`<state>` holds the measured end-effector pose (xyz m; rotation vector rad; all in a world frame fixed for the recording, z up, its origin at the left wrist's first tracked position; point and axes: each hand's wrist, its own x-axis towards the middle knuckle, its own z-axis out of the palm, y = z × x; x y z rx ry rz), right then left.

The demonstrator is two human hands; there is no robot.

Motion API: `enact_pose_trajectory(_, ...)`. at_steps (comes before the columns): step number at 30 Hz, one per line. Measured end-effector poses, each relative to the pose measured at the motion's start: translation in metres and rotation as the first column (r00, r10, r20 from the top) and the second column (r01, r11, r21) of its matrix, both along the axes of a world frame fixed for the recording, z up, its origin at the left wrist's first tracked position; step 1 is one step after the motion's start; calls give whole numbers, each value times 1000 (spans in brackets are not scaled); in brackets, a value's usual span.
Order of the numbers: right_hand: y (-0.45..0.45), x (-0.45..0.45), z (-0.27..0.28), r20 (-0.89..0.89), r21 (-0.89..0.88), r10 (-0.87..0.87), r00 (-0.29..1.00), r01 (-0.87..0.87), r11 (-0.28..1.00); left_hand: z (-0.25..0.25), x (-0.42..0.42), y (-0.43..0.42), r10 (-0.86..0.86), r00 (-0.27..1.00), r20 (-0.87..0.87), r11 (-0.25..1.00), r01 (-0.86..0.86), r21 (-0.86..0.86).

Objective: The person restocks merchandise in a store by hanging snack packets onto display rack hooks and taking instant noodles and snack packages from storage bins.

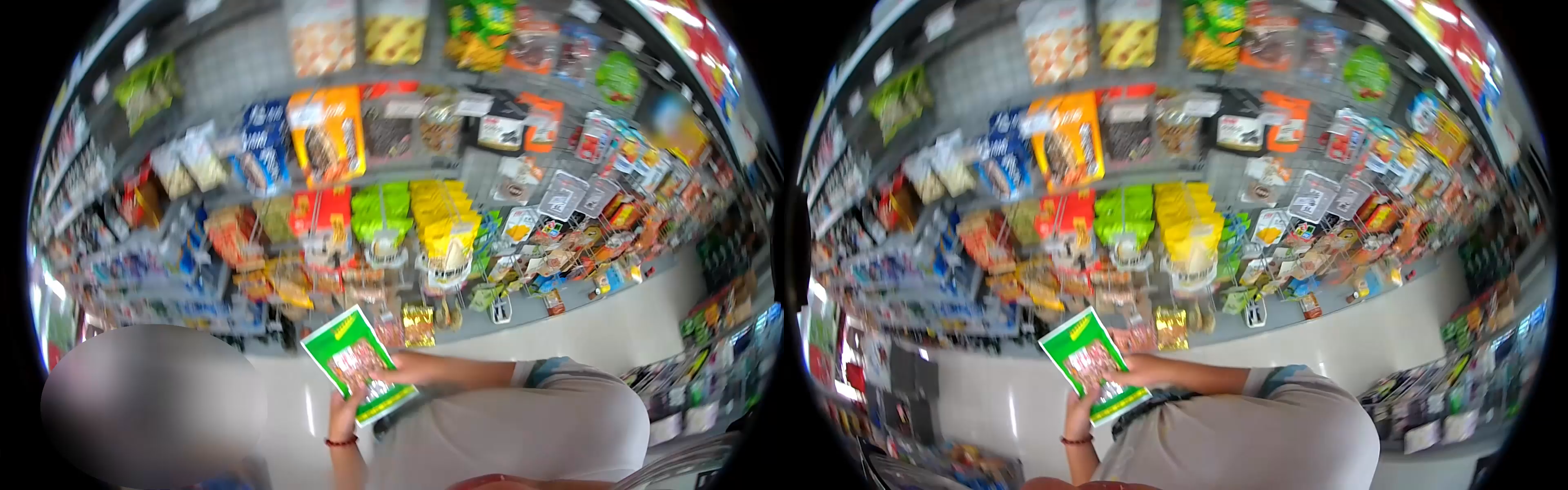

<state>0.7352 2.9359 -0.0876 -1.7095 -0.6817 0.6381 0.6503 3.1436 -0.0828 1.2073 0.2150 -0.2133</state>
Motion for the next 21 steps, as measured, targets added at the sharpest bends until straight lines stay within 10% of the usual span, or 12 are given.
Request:
enact_pose_trajectory(8, -42, -4, 68, -398, -191, -80, 914, 3, 982, 2, 18, -32, -89, 995, 35, 989, 92, -115)
enact_pose_trajectory(12, -56, -14, 101, -630, -5, -80, 772, 99, 995, 9, 19, -55, -40, 997, 63, 983, 51, -175)
enact_pose_trajectory(21, -60, 7, 17, -557, 74, 2, 831, 48, 996, 15, 27, -67, -198, 980, -23, 975, 195, -107)
